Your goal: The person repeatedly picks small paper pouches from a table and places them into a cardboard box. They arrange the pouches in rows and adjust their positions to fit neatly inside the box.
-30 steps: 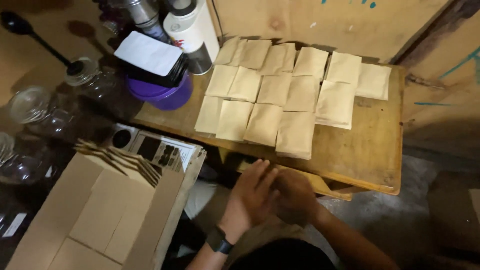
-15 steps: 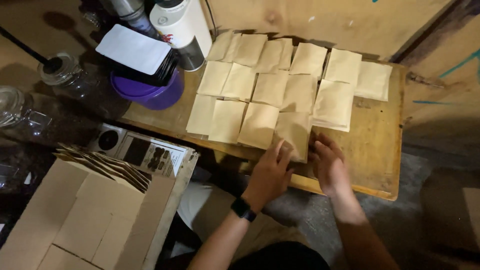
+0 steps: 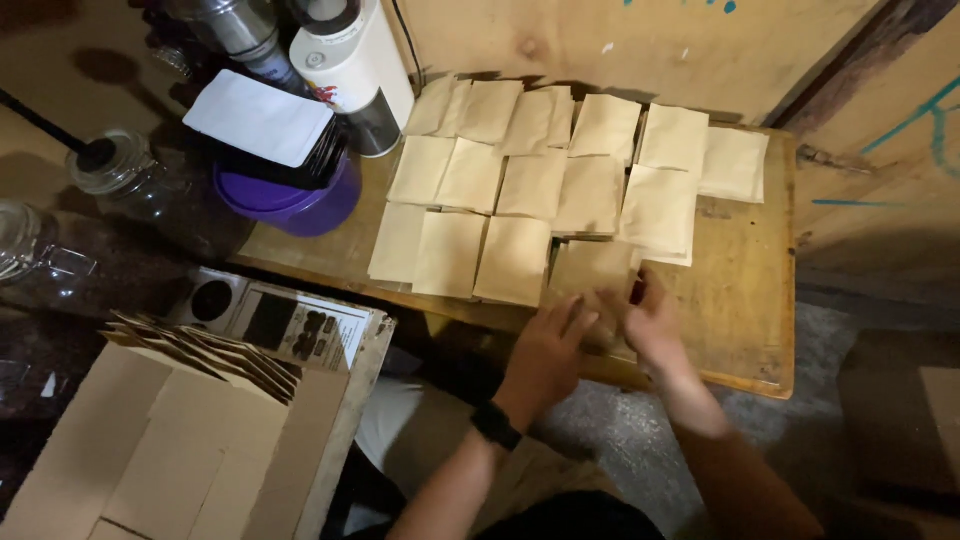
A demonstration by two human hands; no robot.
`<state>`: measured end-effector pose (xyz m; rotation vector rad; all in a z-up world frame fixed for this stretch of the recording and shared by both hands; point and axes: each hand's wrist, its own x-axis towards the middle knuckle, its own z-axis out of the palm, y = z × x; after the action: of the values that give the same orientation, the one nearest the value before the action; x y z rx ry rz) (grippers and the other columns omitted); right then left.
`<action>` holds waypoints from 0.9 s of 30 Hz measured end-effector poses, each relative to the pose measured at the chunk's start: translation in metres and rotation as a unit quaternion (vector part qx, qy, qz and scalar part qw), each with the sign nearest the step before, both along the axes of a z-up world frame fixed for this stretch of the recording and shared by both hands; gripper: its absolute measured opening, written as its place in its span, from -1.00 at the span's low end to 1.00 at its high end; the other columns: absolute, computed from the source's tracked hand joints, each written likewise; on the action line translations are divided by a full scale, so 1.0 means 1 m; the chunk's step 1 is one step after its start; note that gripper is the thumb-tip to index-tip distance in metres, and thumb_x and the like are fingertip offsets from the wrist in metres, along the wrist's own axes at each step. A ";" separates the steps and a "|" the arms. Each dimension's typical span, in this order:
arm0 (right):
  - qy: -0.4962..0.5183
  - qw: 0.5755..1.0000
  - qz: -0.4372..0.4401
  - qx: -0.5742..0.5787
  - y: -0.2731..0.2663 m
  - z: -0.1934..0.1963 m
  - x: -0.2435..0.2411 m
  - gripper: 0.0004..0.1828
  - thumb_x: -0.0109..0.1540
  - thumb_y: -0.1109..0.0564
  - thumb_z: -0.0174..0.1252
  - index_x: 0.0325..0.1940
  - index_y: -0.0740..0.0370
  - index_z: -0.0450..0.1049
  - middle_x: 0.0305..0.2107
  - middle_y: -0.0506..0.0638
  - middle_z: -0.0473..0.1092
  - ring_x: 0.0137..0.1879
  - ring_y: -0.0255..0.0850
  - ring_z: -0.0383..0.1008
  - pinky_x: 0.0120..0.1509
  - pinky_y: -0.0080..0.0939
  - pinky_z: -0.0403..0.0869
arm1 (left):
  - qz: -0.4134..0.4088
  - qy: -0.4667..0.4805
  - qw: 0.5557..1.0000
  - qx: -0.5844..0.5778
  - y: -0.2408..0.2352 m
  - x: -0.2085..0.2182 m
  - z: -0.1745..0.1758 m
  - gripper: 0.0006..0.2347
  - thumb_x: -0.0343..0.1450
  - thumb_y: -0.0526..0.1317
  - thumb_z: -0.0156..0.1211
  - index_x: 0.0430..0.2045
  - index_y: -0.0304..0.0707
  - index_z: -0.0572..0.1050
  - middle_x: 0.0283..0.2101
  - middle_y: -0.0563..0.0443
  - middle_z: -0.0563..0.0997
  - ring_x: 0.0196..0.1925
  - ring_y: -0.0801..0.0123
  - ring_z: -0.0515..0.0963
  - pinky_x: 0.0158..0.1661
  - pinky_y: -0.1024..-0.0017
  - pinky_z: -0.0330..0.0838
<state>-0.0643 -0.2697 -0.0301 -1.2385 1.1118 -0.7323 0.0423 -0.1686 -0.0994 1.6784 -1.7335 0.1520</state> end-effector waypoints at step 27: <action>0.005 0.999 -0.023 -0.022 0.025 0.007 -0.018 -0.77 0.24 0.11 0.34 -0.05 0.19 0.57 -0.20 -0.04 0.56 -0.21 -0.32 0.50 -0.20 -0.32 0.46 | 0.000 0.118 0.986 -0.118 0.064 -0.015 0.071 -0.54 0.35 -0.35 -0.05 0.18 -0.58 0.25 0.28 -0.55 0.31 0.38 -0.40 0.31 0.43 -0.16 0.16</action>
<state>-0.0822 -0.2444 -0.0235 -1.2588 1.1401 -0.7908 0.0277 -0.1047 -0.0286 1.4608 -1.4792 0.1451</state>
